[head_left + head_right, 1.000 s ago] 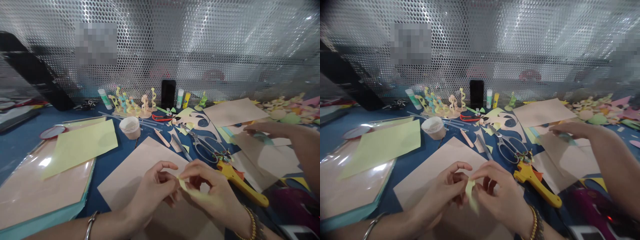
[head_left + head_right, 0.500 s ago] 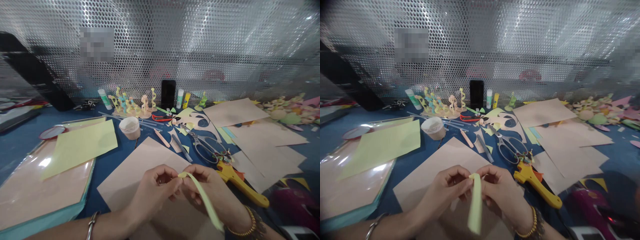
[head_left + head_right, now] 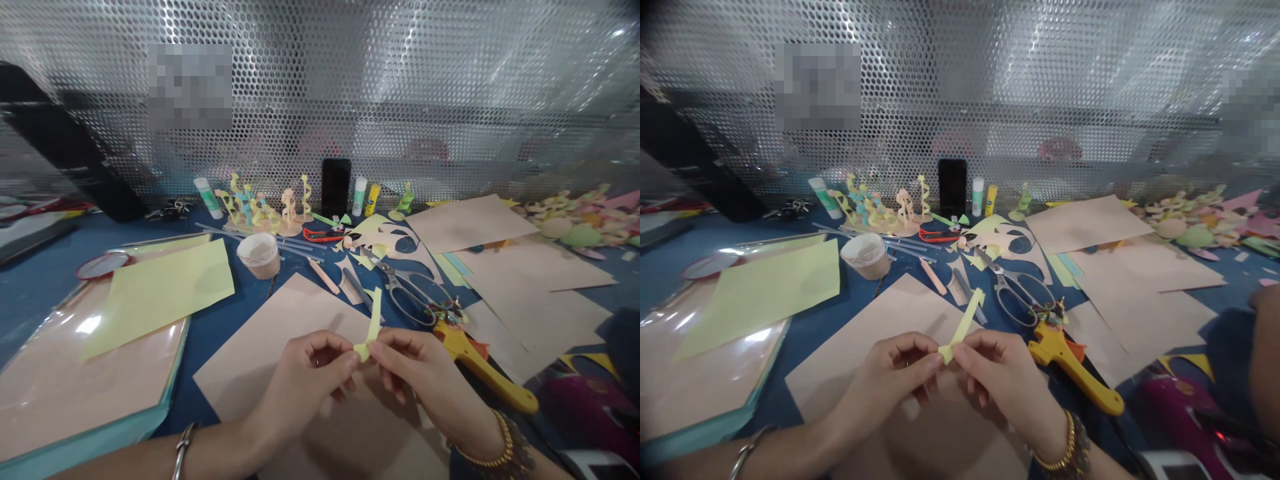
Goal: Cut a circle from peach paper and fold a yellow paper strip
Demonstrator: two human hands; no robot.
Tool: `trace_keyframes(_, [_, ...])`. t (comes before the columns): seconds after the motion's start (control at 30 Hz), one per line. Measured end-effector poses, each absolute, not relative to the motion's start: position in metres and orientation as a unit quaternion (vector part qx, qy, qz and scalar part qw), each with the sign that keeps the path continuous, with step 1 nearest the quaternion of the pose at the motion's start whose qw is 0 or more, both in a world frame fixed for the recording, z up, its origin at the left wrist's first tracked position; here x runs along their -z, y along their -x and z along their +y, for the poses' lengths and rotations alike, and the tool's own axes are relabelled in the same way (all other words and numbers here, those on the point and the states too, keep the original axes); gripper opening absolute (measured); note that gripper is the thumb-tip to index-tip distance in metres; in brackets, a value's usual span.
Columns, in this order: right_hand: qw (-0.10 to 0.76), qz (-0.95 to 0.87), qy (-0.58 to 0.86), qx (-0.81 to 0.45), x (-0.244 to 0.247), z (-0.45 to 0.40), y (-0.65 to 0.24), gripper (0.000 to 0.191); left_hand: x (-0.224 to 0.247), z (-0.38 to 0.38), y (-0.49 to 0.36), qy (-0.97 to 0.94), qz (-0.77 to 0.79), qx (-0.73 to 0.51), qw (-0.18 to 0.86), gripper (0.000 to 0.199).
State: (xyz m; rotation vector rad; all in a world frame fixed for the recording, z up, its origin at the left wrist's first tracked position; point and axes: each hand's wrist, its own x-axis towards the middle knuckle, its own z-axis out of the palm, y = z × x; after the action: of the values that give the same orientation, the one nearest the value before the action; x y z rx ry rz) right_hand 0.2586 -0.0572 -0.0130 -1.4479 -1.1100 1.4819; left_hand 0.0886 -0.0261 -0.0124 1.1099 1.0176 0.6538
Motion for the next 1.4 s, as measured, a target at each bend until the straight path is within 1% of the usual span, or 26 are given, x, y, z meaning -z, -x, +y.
trace_keyframes(0.2, [0.389, -0.432, 0.582, -0.569, 0.0128, -0.0567, -0.257, 0.034, 0.015, -0.0261, -0.0888, -0.462, 0.44, -0.306, 0.707, 0.015])
trace_keyframes(0.5, [0.416, -0.391, 0.583, -0.578, 0.0165, -0.0567, -0.2562, 0.034, 0.0083, -0.0259, -0.089, -0.474, 0.436, -0.281, 0.711, 0.018])
trace_keyframes(0.6, [0.409, -0.392, 0.587, -0.579, 0.017, -0.0558, -0.2558, 0.034, 0.0087, -0.0254, -0.0894, -0.494, 0.441, -0.252, 0.706, 0.014])
trace_keyframes(0.67, [0.403, -0.399, 0.592, -0.573, 0.0165, -0.0552, -0.2551, 0.036, 0.0091, -0.0251, -0.0899, -0.498, 0.453, -0.241, 0.699, 0.018])
trace_keyframes(0.77, [0.398, -0.407, 0.599, -0.564, 0.0153, -0.0551, -0.2542, 0.036, 0.0101, -0.0256, -0.0895, -0.495, 0.46, -0.249, 0.694, 0.021])
trace_keyframes(1.27, [0.391, -0.412, 0.606, -0.557, 0.0121, -0.0558, -0.2533, 0.038, 0.0128, -0.0274, -0.0894, -0.492, 0.437, -0.272, 0.702, 0.013])
trace_keyframes(1.4, [0.379, -0.418, 0.612, -0.554, 0.0098, -0.0565, -0.2521, 0.038, 0.0142, -0.0272, -0.0887, -0.502, 0.436, -0.269, 0.697, 0.019])
